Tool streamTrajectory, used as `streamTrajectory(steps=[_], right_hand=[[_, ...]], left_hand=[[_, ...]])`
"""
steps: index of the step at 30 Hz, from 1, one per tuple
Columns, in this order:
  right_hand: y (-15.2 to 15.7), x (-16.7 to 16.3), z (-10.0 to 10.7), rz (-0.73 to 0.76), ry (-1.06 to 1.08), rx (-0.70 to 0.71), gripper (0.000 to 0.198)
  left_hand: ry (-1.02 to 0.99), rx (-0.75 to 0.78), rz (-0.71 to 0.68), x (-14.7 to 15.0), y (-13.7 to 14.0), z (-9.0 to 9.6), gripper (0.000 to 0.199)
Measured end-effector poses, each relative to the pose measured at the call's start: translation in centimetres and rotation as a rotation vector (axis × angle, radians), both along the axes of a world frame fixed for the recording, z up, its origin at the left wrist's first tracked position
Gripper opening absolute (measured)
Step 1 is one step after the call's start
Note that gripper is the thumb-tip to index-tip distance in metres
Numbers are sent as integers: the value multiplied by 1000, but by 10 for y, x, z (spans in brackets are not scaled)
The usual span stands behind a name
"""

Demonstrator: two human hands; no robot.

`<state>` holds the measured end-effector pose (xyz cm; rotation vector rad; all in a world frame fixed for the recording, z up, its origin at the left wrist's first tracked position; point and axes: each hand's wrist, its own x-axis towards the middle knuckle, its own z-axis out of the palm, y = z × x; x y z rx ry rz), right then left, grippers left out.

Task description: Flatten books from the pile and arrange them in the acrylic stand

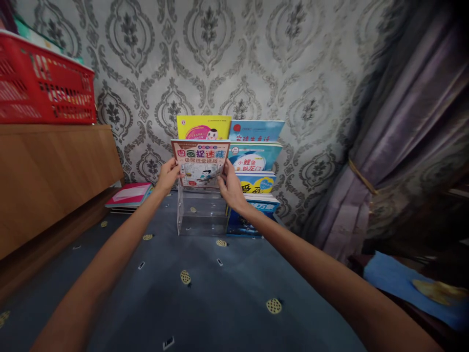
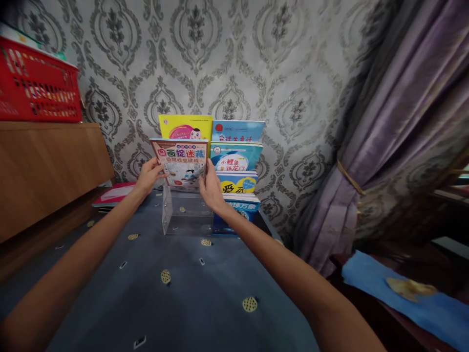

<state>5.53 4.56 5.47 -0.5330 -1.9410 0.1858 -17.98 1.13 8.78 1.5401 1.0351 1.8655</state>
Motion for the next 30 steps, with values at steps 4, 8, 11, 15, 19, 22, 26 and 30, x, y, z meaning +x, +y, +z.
streamTrajectory(steps=[4, 8, 11, 15, 19, 22, 26, 30], right_hand=[[-7, 5, -9, 2, 42, -3, 70], [-18, 13, -22, 16, 23, -13, 62], [-25, 17, -32, 20, -4, -29, 58], [-30, 20, -44, 40, -23, -28, 55], [-32, 19, -52, 60, -40, -38, 52], [-31, 16, -56, 66, -55, -64, 53], [-27, 10, -59, 72, -82, -79, 52], [-22, 2, -60, 62, -101, -103, 50]], left_hand=[[-9, -59, -7, 0, 8, -2, 29], [-37, -92, 13, 3, 11, -9, 27], [-11, -110, 54, 6, 13, -16, 21], [144, -78, 211, 7, 15, -22, 9], [386, -18, 442, 3, 13, -22, 11], [534, -33, 575, 2, 11, -19, 11], [636, -74, 668, 5, 13, -14, 5], [718, -68, 755, 7, 15, -14, 5]])
